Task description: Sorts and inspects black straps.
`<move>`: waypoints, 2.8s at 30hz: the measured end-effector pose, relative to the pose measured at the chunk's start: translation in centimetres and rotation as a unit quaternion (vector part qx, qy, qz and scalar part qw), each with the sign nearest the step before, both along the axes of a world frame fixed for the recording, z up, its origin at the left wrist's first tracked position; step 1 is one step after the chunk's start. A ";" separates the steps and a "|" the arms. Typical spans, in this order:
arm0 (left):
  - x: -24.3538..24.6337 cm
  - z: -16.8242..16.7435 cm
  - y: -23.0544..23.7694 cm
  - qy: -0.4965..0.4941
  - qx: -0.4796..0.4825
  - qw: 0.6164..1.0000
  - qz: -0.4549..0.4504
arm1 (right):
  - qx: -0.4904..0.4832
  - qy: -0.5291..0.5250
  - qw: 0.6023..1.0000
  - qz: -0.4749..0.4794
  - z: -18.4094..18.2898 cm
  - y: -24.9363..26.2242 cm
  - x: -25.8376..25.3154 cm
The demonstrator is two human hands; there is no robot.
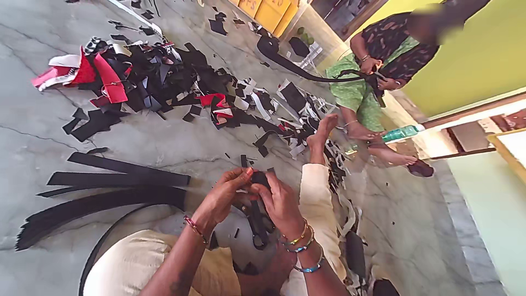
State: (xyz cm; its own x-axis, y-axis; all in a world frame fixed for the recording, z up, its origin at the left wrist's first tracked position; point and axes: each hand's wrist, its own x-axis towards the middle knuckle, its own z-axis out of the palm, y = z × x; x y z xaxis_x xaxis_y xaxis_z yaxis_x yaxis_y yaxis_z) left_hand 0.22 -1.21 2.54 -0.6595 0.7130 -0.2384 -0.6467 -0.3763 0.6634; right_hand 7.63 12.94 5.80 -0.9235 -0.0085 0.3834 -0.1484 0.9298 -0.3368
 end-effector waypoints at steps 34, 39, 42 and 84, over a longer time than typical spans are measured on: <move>-0.5 -1.1 -0.3 0.490 -0.272 0.803 0.203 | -0.291 -0.357 0.887 -0.021 1.1 2.2 -0.1; 0.0 -1.5 0.5 0.574 -0.258 0.737 0.248 | -0.362 -0.386 0.842 0.101 1.1 3.4 -0.7; 1.0 -1.4 1.3 0.621 -0.230 0.701 0.264 | -0.458 -0.419 0.757 0.205 0.7 4.6 -2.0; 1.9 -1.7 2.3 0.502 -0.369 0.740 0.253 | 0.051 -0.301 0.946 -0.110 1.6 -0.7 -0.3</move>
State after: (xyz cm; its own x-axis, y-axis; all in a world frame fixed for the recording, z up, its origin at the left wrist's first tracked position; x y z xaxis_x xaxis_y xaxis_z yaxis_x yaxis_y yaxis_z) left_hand 2.15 1.13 0.86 -0.9066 0.2333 0.3517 0.4115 0.3030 0.8596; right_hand 7.31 12.24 7.37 -0.9580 0.2012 -0.2045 0.2429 0.9480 -0.2055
